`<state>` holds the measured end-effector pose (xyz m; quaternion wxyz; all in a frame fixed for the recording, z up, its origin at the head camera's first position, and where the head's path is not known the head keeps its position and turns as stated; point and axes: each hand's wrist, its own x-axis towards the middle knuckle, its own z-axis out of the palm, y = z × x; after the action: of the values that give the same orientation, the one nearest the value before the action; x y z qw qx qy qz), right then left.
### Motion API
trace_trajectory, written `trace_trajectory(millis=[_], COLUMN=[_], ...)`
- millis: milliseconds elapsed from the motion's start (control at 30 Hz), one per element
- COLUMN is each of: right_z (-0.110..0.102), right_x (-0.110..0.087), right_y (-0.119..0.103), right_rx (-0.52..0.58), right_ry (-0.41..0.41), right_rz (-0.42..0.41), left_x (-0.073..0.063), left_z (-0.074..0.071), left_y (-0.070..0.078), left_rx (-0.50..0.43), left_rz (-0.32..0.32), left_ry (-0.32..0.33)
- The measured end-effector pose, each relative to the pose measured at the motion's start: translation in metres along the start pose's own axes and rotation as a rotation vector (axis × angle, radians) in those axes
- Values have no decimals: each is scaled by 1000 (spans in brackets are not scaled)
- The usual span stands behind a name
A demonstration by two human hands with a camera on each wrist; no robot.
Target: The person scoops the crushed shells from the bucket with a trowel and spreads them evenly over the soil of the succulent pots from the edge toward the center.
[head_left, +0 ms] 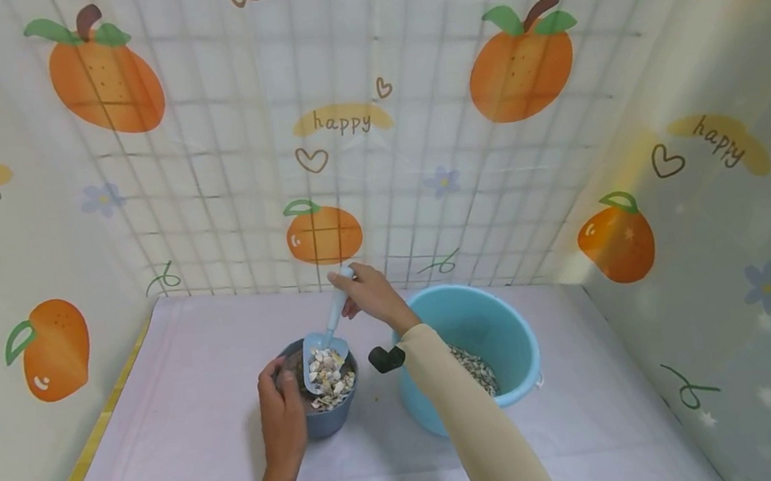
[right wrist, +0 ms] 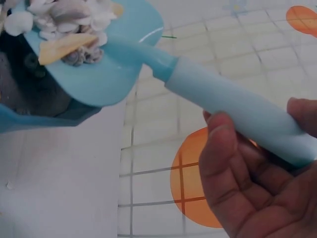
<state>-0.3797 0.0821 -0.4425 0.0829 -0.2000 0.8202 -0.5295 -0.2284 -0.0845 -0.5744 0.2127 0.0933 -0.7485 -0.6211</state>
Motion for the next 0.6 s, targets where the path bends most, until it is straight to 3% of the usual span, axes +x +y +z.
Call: trace_trajectory(millis=[200,433,600], right_z=[1,0,1], right_x=[-2,-4,-5], right_y=[-2,-6,-9], right_rx=[-2,23,4], right_ry=[0,-10,-15], right_rz=[-3,-20,-38], left_x=[9,32,35], left_z=[-10,-21,-19], left_y=[2,-14,-24], left_rx=[-10,-62,-118], left_rz=[28,57,84], left_ry=[-67,-234,-239])
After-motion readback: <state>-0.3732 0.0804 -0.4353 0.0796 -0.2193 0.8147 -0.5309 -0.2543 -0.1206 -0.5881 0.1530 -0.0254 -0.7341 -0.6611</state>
